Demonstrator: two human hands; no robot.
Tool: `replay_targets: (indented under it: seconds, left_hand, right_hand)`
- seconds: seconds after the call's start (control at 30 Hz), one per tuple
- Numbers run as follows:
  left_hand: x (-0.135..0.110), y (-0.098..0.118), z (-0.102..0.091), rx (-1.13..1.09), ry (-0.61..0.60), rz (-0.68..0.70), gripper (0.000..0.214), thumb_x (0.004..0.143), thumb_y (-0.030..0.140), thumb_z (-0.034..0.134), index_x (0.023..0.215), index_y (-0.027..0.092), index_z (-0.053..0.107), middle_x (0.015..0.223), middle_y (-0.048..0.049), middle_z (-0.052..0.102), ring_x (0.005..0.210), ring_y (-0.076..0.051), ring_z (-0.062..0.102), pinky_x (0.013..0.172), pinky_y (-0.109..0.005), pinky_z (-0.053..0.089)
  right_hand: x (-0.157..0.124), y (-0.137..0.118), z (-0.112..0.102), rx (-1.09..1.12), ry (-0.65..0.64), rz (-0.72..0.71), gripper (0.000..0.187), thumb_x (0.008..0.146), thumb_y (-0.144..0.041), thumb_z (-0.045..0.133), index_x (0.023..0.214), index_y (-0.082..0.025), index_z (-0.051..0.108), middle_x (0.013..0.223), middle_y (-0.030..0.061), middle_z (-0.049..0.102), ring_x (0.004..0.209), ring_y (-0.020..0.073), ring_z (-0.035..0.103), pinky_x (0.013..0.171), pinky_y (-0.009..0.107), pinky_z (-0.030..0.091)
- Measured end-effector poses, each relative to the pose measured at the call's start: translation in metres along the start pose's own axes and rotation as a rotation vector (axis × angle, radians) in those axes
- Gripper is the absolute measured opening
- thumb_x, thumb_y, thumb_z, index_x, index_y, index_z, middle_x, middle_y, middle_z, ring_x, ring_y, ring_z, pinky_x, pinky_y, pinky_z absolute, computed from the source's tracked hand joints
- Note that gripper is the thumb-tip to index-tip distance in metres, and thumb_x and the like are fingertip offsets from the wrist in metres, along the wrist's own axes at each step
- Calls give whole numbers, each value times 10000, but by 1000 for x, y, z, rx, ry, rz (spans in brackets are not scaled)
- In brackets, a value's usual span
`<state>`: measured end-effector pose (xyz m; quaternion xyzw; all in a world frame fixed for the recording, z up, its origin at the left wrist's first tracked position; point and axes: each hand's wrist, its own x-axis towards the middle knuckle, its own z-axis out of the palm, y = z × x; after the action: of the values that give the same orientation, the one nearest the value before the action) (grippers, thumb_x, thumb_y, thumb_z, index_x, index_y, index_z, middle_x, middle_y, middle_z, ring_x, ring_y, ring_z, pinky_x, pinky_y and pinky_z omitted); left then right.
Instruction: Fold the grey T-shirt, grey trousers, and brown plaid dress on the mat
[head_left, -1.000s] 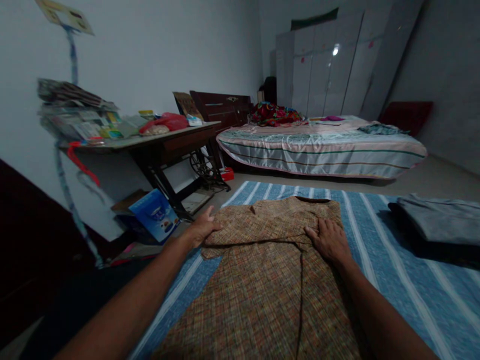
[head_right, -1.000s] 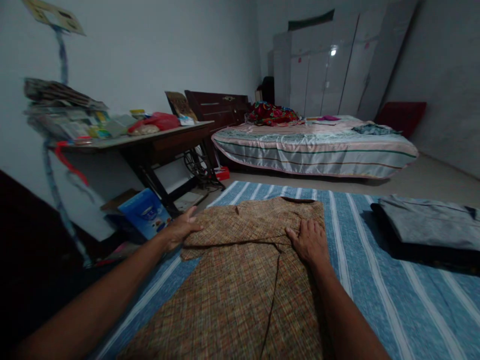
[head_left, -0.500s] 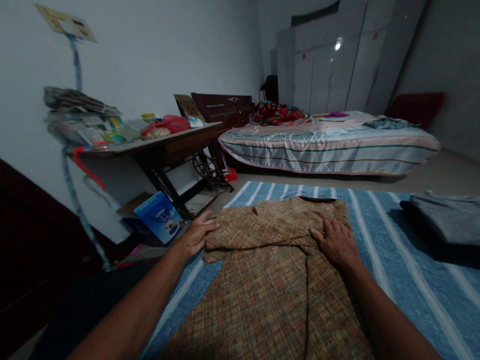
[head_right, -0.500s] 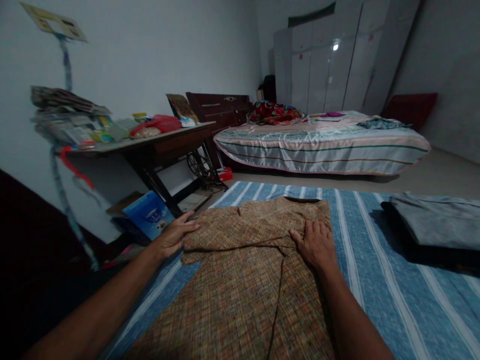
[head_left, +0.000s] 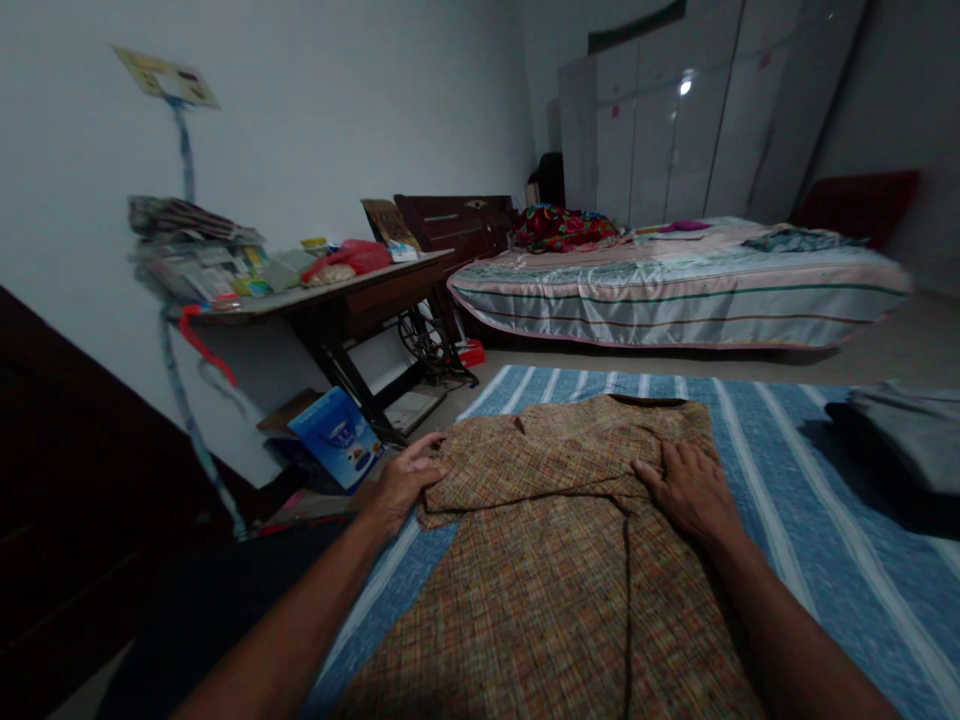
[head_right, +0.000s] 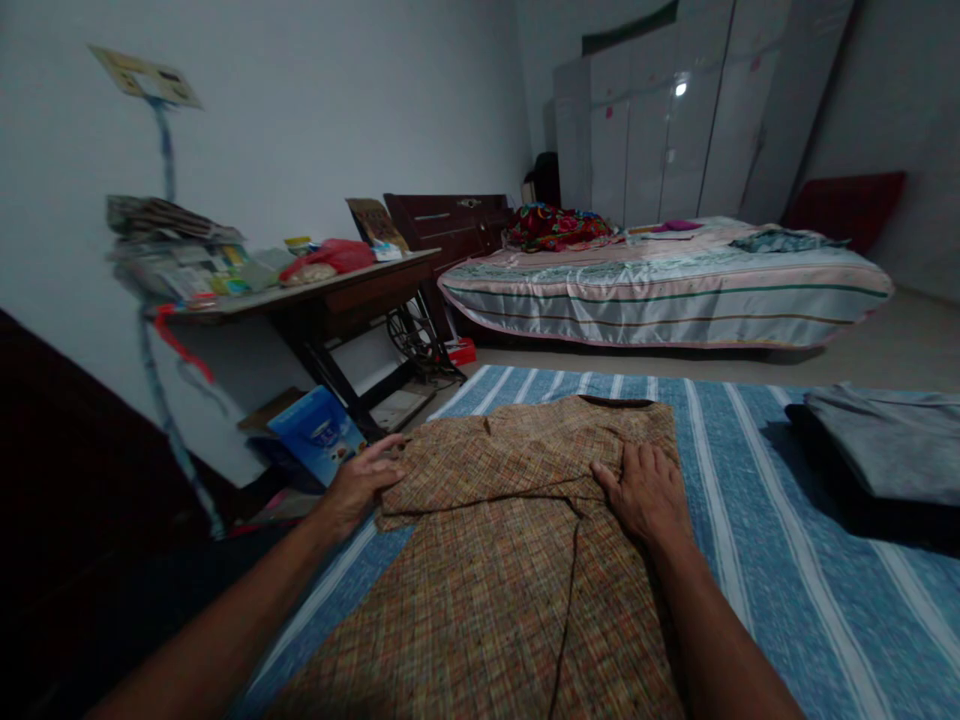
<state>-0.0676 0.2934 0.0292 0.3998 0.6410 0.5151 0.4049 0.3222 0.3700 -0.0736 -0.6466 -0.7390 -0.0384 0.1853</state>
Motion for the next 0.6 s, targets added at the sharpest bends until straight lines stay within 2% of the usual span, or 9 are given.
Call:
replay_targets:
  seconds: [0.1,0.2,0.3,0.4,0.47,0.5,0.6]
  left_hand:
    - [4,8,2,278,11,74,697,551,321,759,1201,110,623,730,-22,700,660,-188,641,634,-277,483]
    - [8,17,5,562,52,147,385,563,333,699,894,137,728,696,-27,691,675,-208,623,625,-284,457]
    - [9,30,8,678,87,209,160,558,304,660,658,186,700,612,-7,640,699,-225,603,648,-292,439]
    - [1,52,16,811,115,400,85,571,287,644,558,203,653,747,-33,669,834,-245,609,745,-299,448]
    - [-8,71,24,761,95,478,106,579,285,655,530,197,625,845,-48,693,886,-243,615,768,-286,461]
    - [-12,80,28,663,71,453,122,584,295,669,539,192,621,821,-48,696,843,-230,624,731,-275,473]
    - [-18,106,39,258,-30,227,178,589,319,725,660,174,650,652,-24,664,603,-180,609,552,-247,482]
  right_hand:
    - [1,1,3,4,-12,2,541,914,-620,378,1136,-155,542,1127,154,588,1099,318,517,928,416,354]
    - [2,1,4,12,-22,10,541,916,-617,366,1128,-152,547,1130,157,586,1095,322,519,921,419,357]
    - [2,-1,1,14,-22,11,546,924,-604,353,1136,-139,545,1126,164,587,1111,325,509,928,420,351]
    - [2,-3,-2,16,-26,26,549,924,-605,350,1132,-137,551,1130,163,588,1115,329,503,942,423,343]
    - [3,-3,-3,21,-28,31,551,931,-603,336,1133,-139,555,1136,160,588,1108,327,504,942,422,342]
    - [3,-3,-4,25,-27,27,556,936,-600,329,1147,-138,552,1141,159,587,1107,323,504,942,419,342]
    - [4,-3,-4,38,-17,19,575,946,-595,310,1199,-130,534,1167,160,577,1119,310,497,944,404,340]
